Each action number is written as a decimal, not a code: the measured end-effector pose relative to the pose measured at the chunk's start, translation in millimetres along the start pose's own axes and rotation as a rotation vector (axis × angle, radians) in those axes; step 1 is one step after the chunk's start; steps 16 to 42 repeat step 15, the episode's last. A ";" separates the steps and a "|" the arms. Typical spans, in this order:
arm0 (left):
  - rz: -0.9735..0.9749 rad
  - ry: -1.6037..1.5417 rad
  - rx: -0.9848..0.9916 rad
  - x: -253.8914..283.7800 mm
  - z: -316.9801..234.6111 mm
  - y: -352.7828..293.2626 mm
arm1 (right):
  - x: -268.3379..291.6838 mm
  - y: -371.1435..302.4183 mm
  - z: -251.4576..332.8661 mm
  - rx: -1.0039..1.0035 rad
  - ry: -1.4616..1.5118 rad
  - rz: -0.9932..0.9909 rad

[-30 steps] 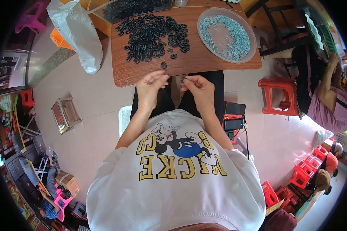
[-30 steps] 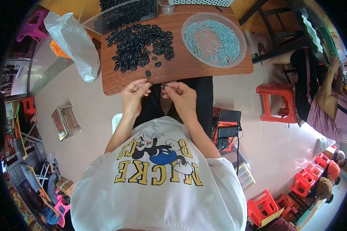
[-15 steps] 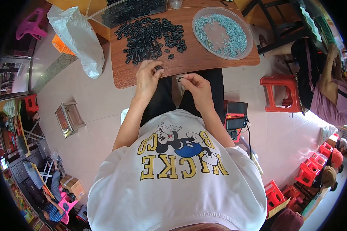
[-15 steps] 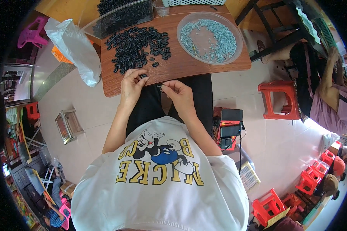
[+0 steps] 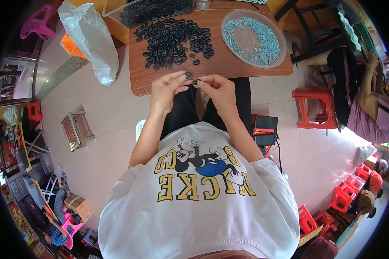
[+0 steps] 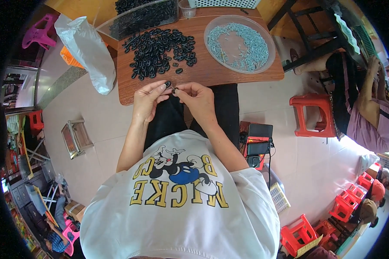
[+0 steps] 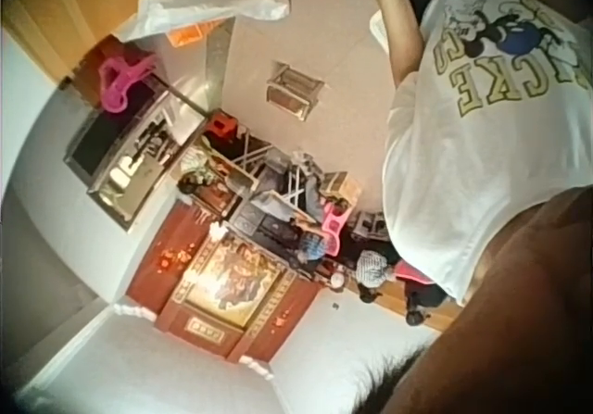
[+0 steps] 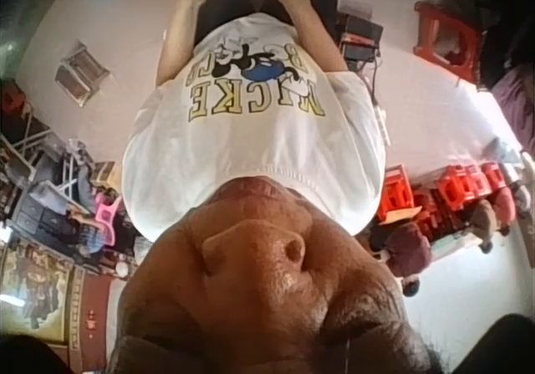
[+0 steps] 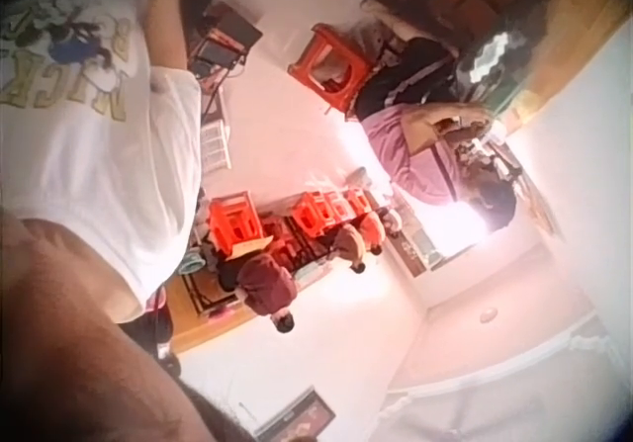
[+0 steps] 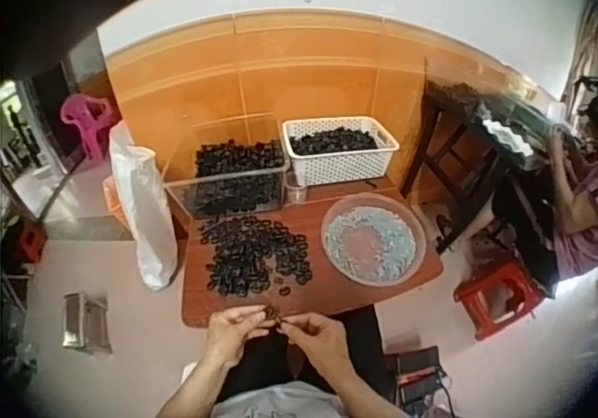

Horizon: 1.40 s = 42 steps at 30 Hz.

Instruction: The person empties black plastic pieces from a container onto the table, then picks pins from a tray and inserts them into the plastic pieces by hand.

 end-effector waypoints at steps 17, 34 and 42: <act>-0.011 -0.119 -0.004 -6.9 4.6 -16.4 | -0.4 -2.9 -1.1 -0.024 -0.134 0.014; -0.011 -0.119 -0.004 -6.9 4.6 -16.4 | -0.4 -2.9 -1.1 -0.024 -0.134 0.014; -0.011 -0.119 -0.004 -6.9 4.6 -16.4 | -0.4 -2.9 -1.1 -0.024 -0.134 0.014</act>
Point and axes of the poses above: each hand's wrist, its own y-axis towards the middle knuckle, its own x-axis out of the back of the hand, z = x × y, the point moved 1 cm from there along y, towards the middle knuckle, and after that the axes turned 4 degrees about -x, right-handed, at the moved point
